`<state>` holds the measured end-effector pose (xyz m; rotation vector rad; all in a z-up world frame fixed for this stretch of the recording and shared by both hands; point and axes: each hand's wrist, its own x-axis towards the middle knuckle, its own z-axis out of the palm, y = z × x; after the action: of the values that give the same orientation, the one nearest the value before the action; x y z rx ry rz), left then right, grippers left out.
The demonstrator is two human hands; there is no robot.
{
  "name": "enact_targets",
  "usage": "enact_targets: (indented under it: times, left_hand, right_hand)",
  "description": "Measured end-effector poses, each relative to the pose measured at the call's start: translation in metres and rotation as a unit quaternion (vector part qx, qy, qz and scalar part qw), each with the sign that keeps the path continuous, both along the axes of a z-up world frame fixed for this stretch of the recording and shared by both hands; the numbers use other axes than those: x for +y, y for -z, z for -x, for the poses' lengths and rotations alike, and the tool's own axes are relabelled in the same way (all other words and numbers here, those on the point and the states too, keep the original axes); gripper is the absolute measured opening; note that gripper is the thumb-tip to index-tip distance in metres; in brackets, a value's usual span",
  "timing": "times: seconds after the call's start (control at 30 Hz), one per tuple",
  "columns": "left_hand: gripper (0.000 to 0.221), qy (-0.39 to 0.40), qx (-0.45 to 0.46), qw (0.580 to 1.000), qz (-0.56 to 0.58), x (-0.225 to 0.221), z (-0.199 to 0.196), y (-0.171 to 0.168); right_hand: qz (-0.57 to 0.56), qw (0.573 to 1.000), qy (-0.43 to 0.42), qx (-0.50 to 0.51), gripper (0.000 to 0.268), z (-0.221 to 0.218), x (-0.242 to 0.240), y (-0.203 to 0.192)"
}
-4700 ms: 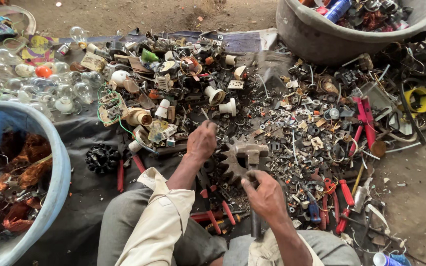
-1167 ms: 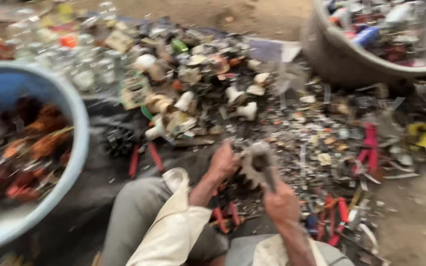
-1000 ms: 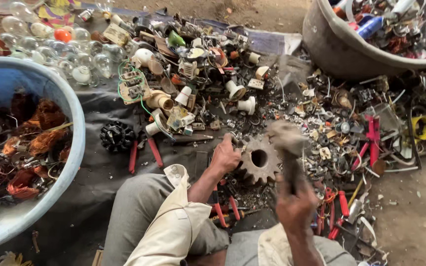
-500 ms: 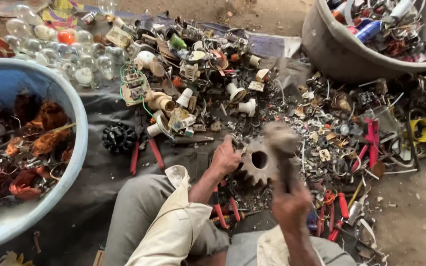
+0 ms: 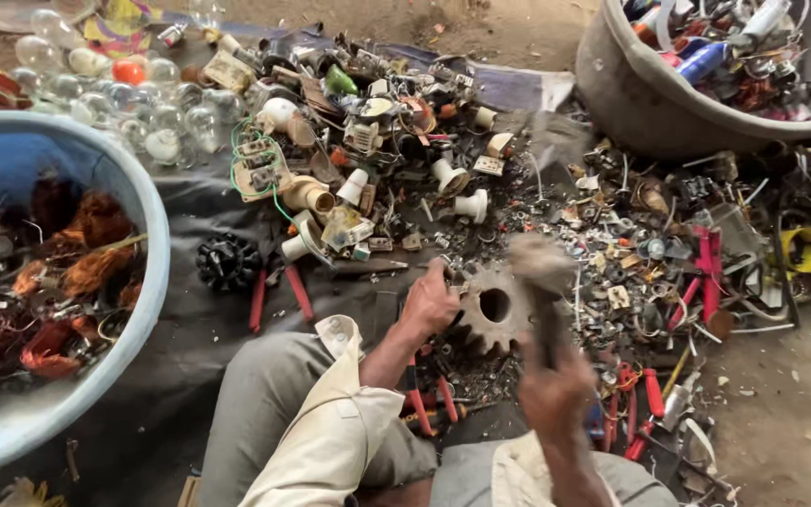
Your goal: The person uses a hammer and a prying tool to break apart a large metal component on the ground, then handles various small metal fragments and wires among a pile of scrap.
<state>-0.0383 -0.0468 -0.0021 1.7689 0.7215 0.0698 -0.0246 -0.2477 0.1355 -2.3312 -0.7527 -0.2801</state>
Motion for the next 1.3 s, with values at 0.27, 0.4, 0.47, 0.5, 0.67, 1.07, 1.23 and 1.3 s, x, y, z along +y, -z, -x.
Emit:
enact_targets:
  times: [0.27,0.4,0.47,0.5,0.67,1.07,1.23,1.3]
  left_hand:
    - [0.038,-0.003,0.003,1.000,0.008,0.006,0.002,-0.012]
    - [0.025,-0.063,-0.121,0.990,0.023,0.002,-0.016,0.041]
    - [0.017,-0.085,-0.108,0.986,0.090,0.003,-0.014,0.068]
    - [0.014,-0.096,-0.112,0.982,0.122,0.003,-0.023,0.078]
    - [0.010,-0.139,0.012,0.866,0.481,-0.010,-0.028,0.112]
    - [0.016,-0.103,0.151,0.906,0.382,0.016,-0.031,0.069]
    - [0.018,-0.106,0.126,0.903,0.398,0.012,-0.042,0.079]
    - [0.021,-0.095,0.120,0.901,0.405,0.011,-0.046,0.085]
  right_hand:
    - [0.052,0.989,-0.088,0.107,0.054,0.003,-0.003,0.033]
    - [0.101,0.967,0.029,0.232,0.050,-0.010,0.000,0.046]
    - [0.037,0.934,0.075,0.346,0.050,-0.002,-0.001,0.042]
    - [-0.002,0.922,0.078,0.378,0.052,-0.004,0.000,0.039]
    - [-0.014,0.913,0.074,0.401,0.048,-0.006,0.003,0.041]
    - [0.076,0.959,-0.017,0.273,0.062,-0.007,-0.001,0.036]
    - [0.180,0.946,0.006,0.269,0.067,-0.001,0.007,0.030]
    - [0.207,0.940,0.023,0.271,0.066,-0.001,0.011,0.031]
